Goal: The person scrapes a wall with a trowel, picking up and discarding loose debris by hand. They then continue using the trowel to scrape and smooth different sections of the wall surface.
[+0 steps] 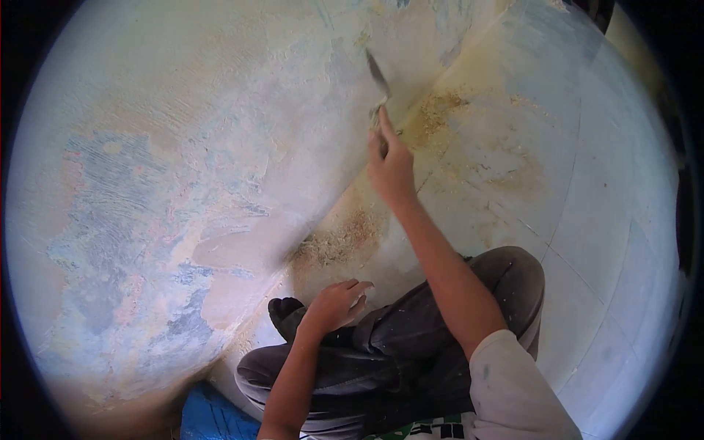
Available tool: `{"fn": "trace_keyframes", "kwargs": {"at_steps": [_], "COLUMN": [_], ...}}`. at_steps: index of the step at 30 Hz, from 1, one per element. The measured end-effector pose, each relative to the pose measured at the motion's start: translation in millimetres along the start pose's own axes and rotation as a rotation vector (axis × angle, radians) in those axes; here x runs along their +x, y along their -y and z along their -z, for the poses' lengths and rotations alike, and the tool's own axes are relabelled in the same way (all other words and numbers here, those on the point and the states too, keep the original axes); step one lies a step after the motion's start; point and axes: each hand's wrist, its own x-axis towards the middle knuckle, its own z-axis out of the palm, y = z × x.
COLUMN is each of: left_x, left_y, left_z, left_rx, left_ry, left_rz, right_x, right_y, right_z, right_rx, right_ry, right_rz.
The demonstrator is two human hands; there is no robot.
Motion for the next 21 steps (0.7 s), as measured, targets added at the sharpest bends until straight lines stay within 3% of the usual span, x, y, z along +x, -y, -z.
{"fn": "trace_keyframes", "kwargs": {"at_steps": [4, 7, 9, 12, 13, 21], "left_x": [2.1, -3.0, -0.9, -0.1, -0.3, 1.7], "left_y": [-1.5, -6.6, -5.7, -3.4, -3.5, -2.9], "left_z": [2.0, 0.5, 3.7, 2.8, 1.7, 3.9], "left_rx": [0.000, 0.030, 0.017, 0.029, 0.029, 0.014], "left_ry": [0.010, 0.028, 0.001, -0.005, -0.006, -0.013], "left_rz": [0.017, 0.030, 0.014, 0.018, 0.017, 0.000], "right_x": [-1.1, 19.4, 21.7, -16.4, -22.7, 18.9], "right_y": [-6.8, -7.9, -9.7, 1.2, 0.5, -15.9], "right_z": [-11.3, 7.2, 6.5, -5.6, -10.5, 3.7], "right_rx": [0.066, 0.130, 0.114, 0.085, 0.047, 0.051], "right_ry": [-0.052, -0.031, -0.048, 0.027, -0.017, -0.067], "right_rz": [0.089, -0.054, 0.053, -0.055, 0.043, 0.027]}}
